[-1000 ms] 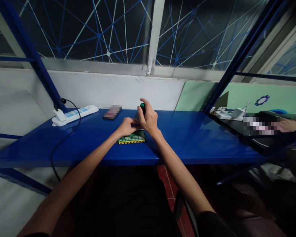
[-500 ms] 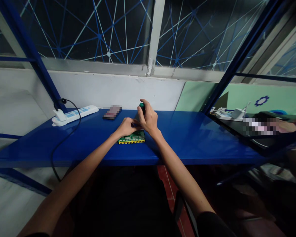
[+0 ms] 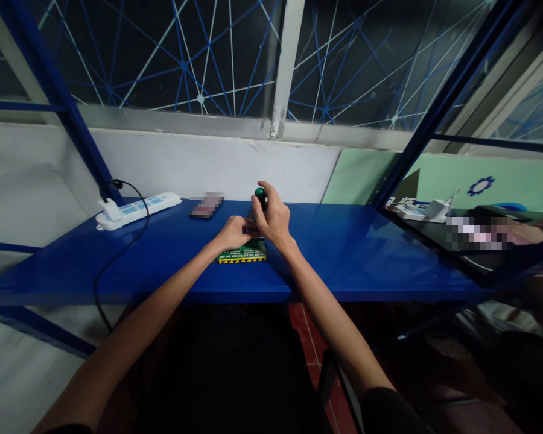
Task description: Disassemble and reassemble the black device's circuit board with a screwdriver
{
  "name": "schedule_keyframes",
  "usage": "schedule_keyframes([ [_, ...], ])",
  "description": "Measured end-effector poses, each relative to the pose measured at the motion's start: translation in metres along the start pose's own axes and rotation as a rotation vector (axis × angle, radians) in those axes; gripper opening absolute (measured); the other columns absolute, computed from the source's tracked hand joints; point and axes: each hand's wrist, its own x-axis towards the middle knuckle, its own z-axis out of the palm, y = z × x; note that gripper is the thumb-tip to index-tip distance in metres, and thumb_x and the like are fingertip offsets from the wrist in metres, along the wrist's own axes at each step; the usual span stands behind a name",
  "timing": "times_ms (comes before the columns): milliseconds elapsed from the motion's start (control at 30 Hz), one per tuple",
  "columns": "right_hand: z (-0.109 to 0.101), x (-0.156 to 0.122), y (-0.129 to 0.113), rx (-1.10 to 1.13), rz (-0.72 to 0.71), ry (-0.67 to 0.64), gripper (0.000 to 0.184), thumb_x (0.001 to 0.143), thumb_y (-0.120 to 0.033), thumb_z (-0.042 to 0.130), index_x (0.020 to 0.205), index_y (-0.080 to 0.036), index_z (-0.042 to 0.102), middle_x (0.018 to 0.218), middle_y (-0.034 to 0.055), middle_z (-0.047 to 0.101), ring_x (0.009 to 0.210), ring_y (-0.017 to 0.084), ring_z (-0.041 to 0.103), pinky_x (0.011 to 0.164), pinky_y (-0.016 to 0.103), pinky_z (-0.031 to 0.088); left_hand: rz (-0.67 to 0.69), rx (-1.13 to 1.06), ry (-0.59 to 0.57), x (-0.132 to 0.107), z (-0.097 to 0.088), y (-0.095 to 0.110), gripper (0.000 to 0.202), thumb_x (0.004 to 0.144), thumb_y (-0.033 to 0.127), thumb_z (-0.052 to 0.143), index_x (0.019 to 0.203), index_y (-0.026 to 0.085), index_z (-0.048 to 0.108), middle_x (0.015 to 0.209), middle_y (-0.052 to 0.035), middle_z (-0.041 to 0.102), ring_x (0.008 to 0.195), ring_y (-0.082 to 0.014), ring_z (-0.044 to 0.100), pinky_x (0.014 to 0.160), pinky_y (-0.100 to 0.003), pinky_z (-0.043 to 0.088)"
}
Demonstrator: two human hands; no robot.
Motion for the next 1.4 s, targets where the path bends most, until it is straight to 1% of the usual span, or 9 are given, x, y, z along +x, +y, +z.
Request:
schedule_keyframes([
  [167, 0.002, -0.001, 0.003, -0.030, 0.001, -0.010, 0.041, 0.100, -0.041, 0.037, 0.134, -0.022, 0.048, 0.094, 0.0076, 0.071, 0.072, 0.019, 0.065, 0.061, 0.031, 0.046, 0.011, 0.034, 0.007, 0.000, 0.001, -0.001, 0.013, 0.074, 0.015, 0.065, 0.077, 0.014, 0.078, 0.080, -0.0063, 0.077, 0.070, -0.0190, 0.068, 0.066, -0.026, 0.050],
  [267, 0.001, -0.001, 0.002, -0.048, 0.003, 0.002, 0.040, 0.099, -0.043, 0.038, 0.131, -0.022, 0.051, 0.083, 0.0061, 0.071, 0.065, 0.018, 0.064, 0.057, 0.031, 0.044, 0.028, 0.040, 0.018, -0.001, 0.002, -0.001, 0.014, 0.076, 0.019, 0.066, 0.082, 0.014, 0.078, 0.083, -0.0077, 0.077, 0.072, -0.0201, 0.069, 0.069, -0.028, 0.051],
  [367, 0.000, 0.000, 0.002, -0.039, 0.023, 0.061, 0.040, 0.099, -0.043, 0.039, 0.131, -0.022, 0.051, 0.079, 0.0057, 0.070, 0.062, 0.018, 0.064, 0.055, 0.030, 0.043, 0.060, 0.023, 0.050, -0.002, 0.002, -0.002, 0.018, 0.078, 0.026, 0.067, 0.088, 0.015, 0.078, 0.089, -0.0084, 0.077, 0.076, -0.0211, 0.070, 0.071, -0.029, 0.052],
  [500, -0.002, 0.003, 0.005, -0.005, 0.117, 0.187, 0.041, 0.098, -0.045, 0.042, 0.131, -0.020, 0.049, 0.077, 0.0045, 0.068, 0.058, 0.016, 0.062, 0.056, 0.029, 0.044, 0.102, 0.008, 0.148, -0.001, -0.001, -0.005, 0.023, 0.085, 0.033, 0.063, 0.088, 0.016, 0.078, 0.092, -0.0072, 0.077, 0.080, -0.0199, 0.070, 0.074, -0.029, 0.052],
  [567, -0.002, 0.004, 0.007, 0.017, 0.141, 0.201, 0.042, 0.098, -0.045, 0.043, 0.131, -0.020, 0.048, 0.077, 0.0043, 0.068, 0.056, 0.015, 0.061, 0.056, 0.029, 0.044, 0.103, 0.031, 0.173, 0.000, -0.002, -0.008, 0.024, 0.086, 0.034, 0.061, 0.088, 0.017, 0.078, 0.091, -0.0064, 0.076, 0.081, -0.0198, 0.069, 0.075, -0.028, 0.051],
  [767, 0.004, 0.001, 0.011, 0.080, 0.117, 0.038, 0.042, 0.096, -0.046, 0.047, 0.130, -0.021, 0.046, 0.085, 0.0066, 0.070, 0.059, 0.015, 0.063, 0.057, 0.028, 0.043, -0.028, 0.139, 0.145, 0.001, -0.005, -0.018, 0.023, 0.083, 0.032, 0.063, 0.091, 0.018, 0.079, 0.094, -0.0062, 0.077, 0.087, -0.0230, 0.071, 0.077, -0.030, 0.051],
  [967, 0.007, 0.001, 0.011, 0.156, 0.149, -0.061, 0.037, 0.095, -0.046, 0.048, 0.123, -0.022, 0.045, 0.073, 0.0019, 0.067, 0.054, 0.015, 0.060, 0.054, 0.027, 0.041, -0.166, 0.202, 0.074, 0.001, -0.013, -0.024, 0.025, 0.081, 0.034, 0.064, 0.093, 0.018, 0.079, 0.092, -0.0060, 0.077, 0.087, -0.0258, 0.071, 0.078, -0.031, 0.051],
  [1167, 0.008, 0.001, 0.011, 0.234, 0.171, -0.116, 0.035, 0.095, -0.047, 0.047, 0.121, -0.024, 0.043, 0.072, 0.0014, 0.066, 0.054, 0.015, 0.060, 0.054, 0.028, 0.041, -0.202, 0.258, 0.058, 0.000, -0.018, -0.027, 0.025, 0.082, 0.034, 0.064, 0.093, 0.019, 0.080, 0.092, -0.0059, 0.077, 0.082, -0.0255, 0.071, 0.075, -0.031, 0.050],
  [1400, 0.011, -0.001, 0.013, 0.246, 0.183, -0.165, 0.035, 0.095, -0.048, 0.047, 0.121, -0.025, 0.042, 0.069, 0.0008, 0.064, 0.056, 0.016, 0.061, 0.054, 0.028, 0.040, -0.237, 0.295, 0.027, 0.000, -0.018, -0.030, 0.025, 0.081, 0.034, 0.063, 0.094, 0.019, 0.080, 0.095, -0.0063, 0.077, 0.092, -0.0264, 0.071, 0.079, -0.031, 0.051],
])
